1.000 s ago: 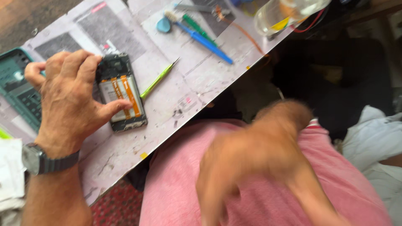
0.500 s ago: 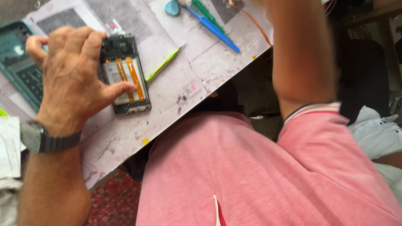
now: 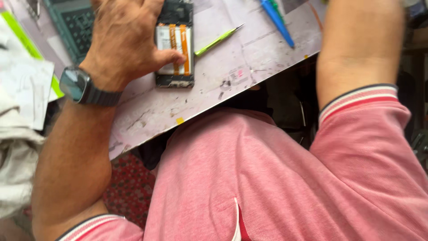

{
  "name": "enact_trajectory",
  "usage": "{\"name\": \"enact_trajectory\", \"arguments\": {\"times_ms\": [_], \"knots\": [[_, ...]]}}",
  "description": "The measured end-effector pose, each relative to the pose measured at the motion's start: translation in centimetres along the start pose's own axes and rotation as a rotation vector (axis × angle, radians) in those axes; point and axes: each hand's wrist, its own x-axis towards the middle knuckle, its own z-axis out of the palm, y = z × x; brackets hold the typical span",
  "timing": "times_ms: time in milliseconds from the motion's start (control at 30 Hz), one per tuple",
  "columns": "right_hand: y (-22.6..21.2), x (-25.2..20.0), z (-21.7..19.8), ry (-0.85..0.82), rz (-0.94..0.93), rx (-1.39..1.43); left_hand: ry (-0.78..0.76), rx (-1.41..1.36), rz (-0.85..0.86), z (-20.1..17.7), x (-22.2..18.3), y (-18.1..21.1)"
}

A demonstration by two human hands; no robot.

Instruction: The person uses a green utility knife to carefully pry and separate the battery from the internal frame of a disassembled smartphone. They work along the edges of the battery, lifting the adhesive to detach it from the chassis.

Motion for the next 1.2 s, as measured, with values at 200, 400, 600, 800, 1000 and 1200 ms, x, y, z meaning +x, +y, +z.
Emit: {"name": "enact_trajectory", "arguments": {"times_ms": [200, 400, 600, 800, 1000, 1200], "knots": [[0.1, -0.5, 0.8, -0.074, 0.073, 0.215, -0.062, -0.098, -0.025, 0.7, -0.3, -0.1], [1.0, -2.2, 0.6, -0.148, 0.186, 0.673, 0.044, -0.158, 0.075, 1.1, 0.1, 1.0], [-0.9, -4.0, 2.7, 0.188, -0.182, 0.363, -0.043, -0.145, -0.021, 2.1, -0.2, 0.9], [0.7, -1.6, 5.5, 0.300, -0.370, 0.110, -0.044, -0.060, -0.095, 1.8, 0.2, 0.5], [4.5, -2.1, 1.9, 0.346, -0.272, -0.060, 0.011, -0.051, -0.072, 1.9, -0.2, 0.5], [0.5, -3.8, 2.4, -0.078, 0.033, 0.577, 0.024, -0.151, -0.046, 1.5, 0.3, 1.0]]}}
